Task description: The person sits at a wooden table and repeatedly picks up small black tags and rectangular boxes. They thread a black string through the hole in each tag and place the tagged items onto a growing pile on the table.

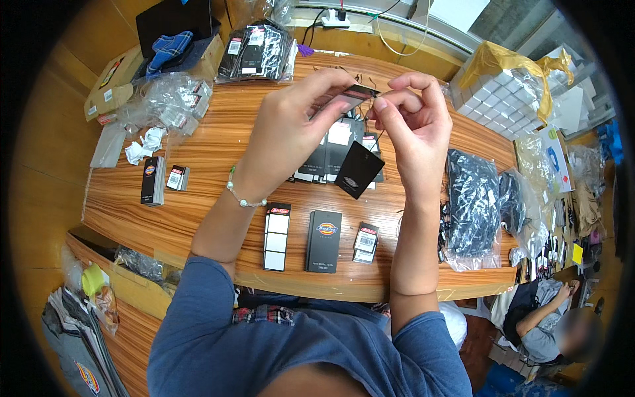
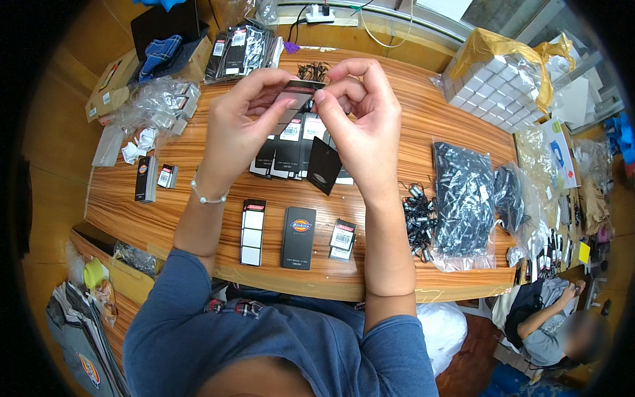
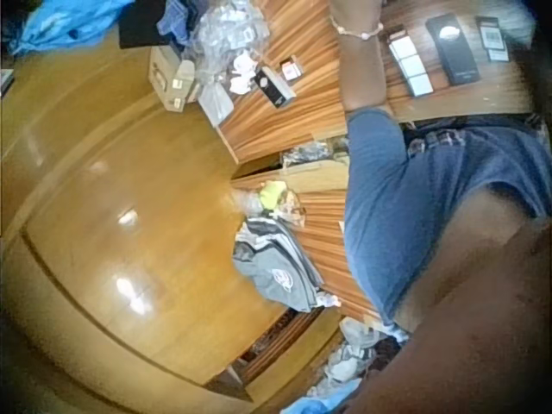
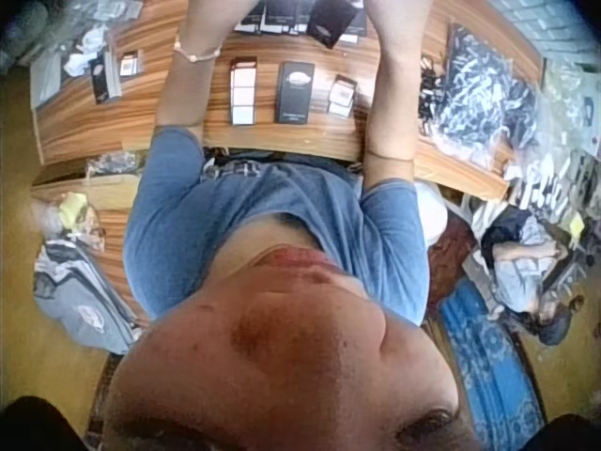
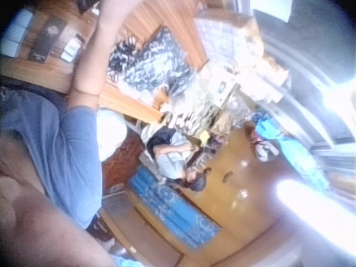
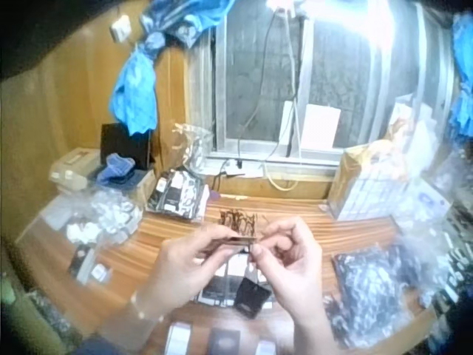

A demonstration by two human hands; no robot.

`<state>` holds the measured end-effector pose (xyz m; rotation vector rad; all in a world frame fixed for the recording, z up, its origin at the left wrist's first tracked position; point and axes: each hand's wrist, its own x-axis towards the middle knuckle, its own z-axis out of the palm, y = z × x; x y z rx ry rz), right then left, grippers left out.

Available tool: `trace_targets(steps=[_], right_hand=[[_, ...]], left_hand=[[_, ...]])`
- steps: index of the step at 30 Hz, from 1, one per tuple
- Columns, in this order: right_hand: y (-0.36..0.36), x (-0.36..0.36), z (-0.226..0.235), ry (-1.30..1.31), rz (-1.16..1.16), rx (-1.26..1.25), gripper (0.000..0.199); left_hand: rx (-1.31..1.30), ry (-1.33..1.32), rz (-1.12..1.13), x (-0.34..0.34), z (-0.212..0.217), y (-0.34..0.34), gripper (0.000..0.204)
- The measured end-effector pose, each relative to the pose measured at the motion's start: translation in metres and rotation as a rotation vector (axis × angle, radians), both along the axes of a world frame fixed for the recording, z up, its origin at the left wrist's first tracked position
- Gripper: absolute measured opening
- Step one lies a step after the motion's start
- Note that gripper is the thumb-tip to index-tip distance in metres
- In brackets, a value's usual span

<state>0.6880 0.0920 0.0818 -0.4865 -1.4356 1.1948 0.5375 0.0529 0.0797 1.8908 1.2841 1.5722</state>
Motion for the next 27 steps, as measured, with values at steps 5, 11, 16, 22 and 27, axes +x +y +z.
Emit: trace_targets(steps=[5, 11, 16, 22, 27], right_hand=[[0.002, -0.004, -0.005, -0.050, -0.030, -0.007, 0.021], [0.005, -0.008, -0.012, -0.045, -0.052, 0.003, 0.022], [0.006, -0.009, -0.010, -0.044, -0.049, -0.005, 0.022], [0.004, -0.009, -0.009, -0.025, -0.042, 0.002, 0.021], [0.007, -0.010, -0.013, -0.029, -0.019, 0.018, 0.024]], left_hand=[[-0.022, 0.066, 0.002, 0.000, -0.002, 0.000, 0.024], [0.003, 0.152, 0.000, -0.002, -0.002, 0.001, 0.025], [-0.030, 0.191, -0.021, -0.005, 0.000, 0.001, 0.027], [0.058, 0.151, -0.032, -0.003, -0.001, 0.002, 0.026], [0.066, 0.185, -0.021, -0.002, 0.002, -0.001, 0.025]])
